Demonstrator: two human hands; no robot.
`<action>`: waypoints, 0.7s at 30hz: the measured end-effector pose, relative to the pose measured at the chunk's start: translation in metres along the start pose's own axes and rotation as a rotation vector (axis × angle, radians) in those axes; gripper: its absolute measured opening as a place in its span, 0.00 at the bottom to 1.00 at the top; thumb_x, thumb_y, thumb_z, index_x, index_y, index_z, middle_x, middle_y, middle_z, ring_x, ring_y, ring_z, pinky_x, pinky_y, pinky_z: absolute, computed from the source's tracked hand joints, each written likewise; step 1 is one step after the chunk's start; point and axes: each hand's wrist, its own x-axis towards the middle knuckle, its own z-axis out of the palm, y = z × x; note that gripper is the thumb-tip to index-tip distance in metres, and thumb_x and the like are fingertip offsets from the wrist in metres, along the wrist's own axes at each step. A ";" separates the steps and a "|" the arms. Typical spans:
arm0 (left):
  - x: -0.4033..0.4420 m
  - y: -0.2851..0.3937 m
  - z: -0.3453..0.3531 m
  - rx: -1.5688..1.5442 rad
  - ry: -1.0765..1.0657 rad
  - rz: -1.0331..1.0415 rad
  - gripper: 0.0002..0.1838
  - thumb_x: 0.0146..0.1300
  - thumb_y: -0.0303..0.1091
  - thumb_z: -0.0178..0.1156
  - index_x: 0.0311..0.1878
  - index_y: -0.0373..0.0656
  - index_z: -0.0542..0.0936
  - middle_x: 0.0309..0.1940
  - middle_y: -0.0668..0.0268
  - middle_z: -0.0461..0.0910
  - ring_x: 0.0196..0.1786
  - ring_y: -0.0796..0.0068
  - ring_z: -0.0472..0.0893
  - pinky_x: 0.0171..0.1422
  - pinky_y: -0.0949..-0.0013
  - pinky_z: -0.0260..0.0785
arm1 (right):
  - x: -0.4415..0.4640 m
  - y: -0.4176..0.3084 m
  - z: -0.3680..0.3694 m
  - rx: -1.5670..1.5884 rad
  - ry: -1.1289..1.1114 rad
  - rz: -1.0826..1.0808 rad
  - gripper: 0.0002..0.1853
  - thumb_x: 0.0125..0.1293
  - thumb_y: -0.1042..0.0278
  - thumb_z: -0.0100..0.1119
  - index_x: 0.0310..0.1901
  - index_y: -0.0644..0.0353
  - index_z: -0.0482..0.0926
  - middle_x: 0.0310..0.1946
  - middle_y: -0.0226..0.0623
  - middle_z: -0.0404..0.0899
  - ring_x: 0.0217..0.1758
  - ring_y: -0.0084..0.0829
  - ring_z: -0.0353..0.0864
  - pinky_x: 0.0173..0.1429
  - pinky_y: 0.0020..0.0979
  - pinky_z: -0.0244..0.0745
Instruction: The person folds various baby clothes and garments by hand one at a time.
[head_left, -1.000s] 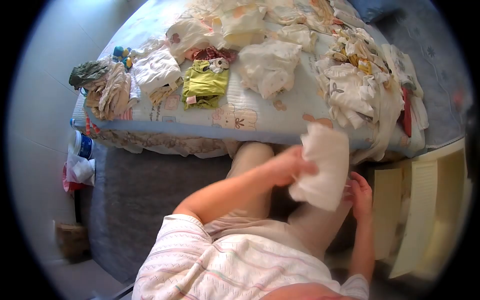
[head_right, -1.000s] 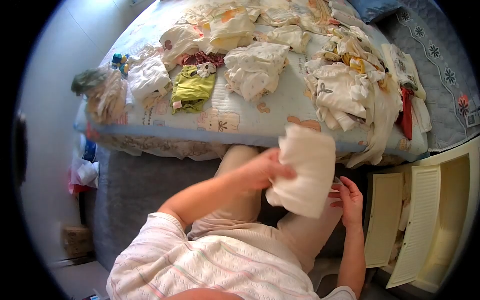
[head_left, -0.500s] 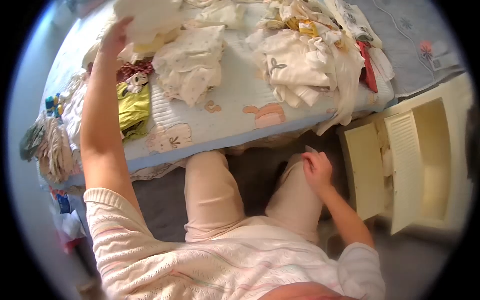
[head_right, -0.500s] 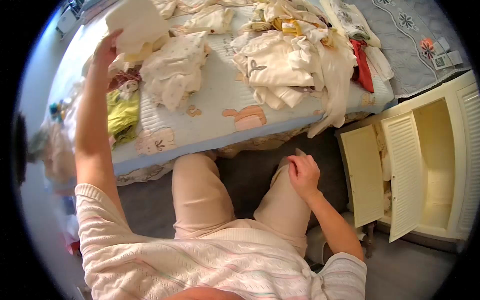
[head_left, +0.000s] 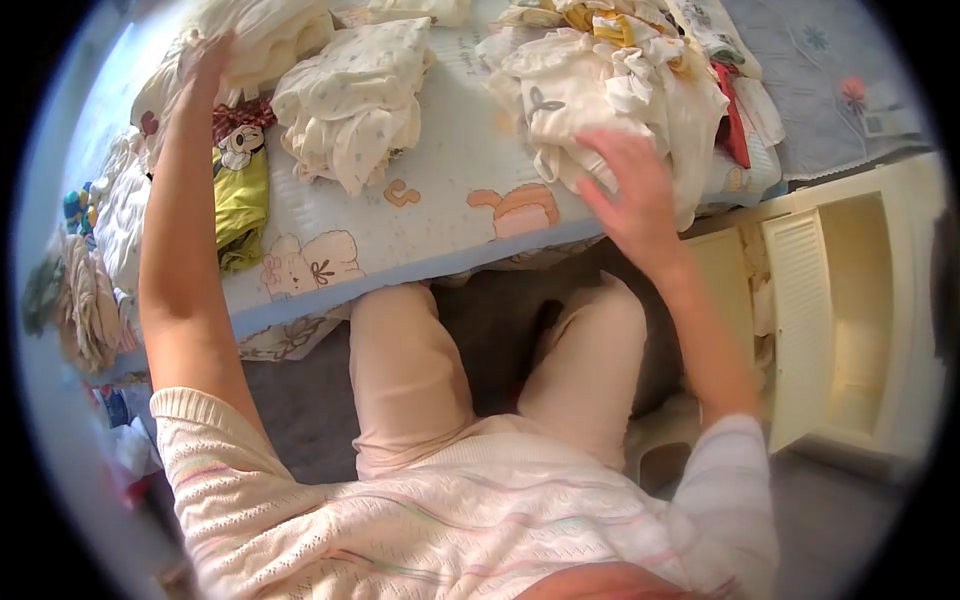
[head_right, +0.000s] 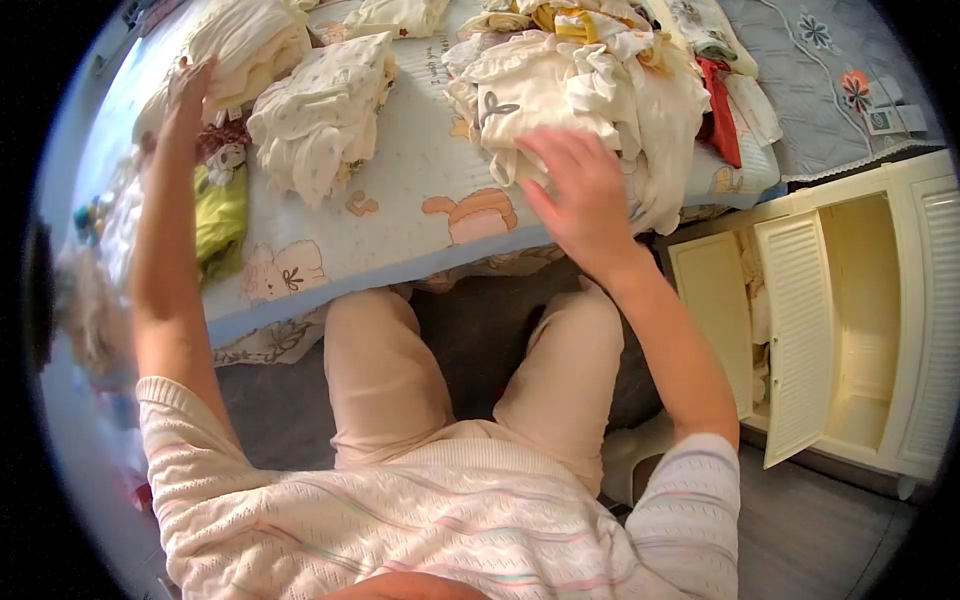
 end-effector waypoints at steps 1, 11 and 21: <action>-0.004 0.003 -0.004 0.054 0.034 0.029 0.40 0.53 0.49 0.61 0.65 0.38 0.61 0.47 0.57 0.78 0.49 0.66 0.77 0.56 0.69 0.65 | 0.013 0.005 0.011 -0.095 -0.026 -0.038 0.20 0.49 0.71 0.62 0.47 0.56 0.75 0.45 0.35 0.75 0.52 0.37 0.71 0.52 0.35 0.66; -0.134 0.067 -0.053 -0.461 -0.128 0.347 0.23 0.57 0.37 0.62 0.56 0.45 0.74 0.51 0.60 0.76 0.53 0.71 0.74 0.58 0.68 0.64 | 0.064 0.080 0.012 0.657 0.009 0.512 0.13 0.61 0.66 0.57 0.45 0.63 0.77 0.33 0.35 0.81 0.33 0.31 0.80 0.35 0.31 0.74; -0.321 0.136 -0.006 -1.038 -0.908 0.148 0.26 0.55 0.30 0.63 0.59 0.39 0.70 0.52 0.62 0.74 0.53 0.75 0.73 0.57 0.71 0.66 | 0.042 0.034 -0.135 1.151 0.046 0.714 0.14 0.64 0.66 0.55 0.48 0.66 0.74 0.41 0.35 0.79 0.40 0.25 0.80 0.44 0.26 0.78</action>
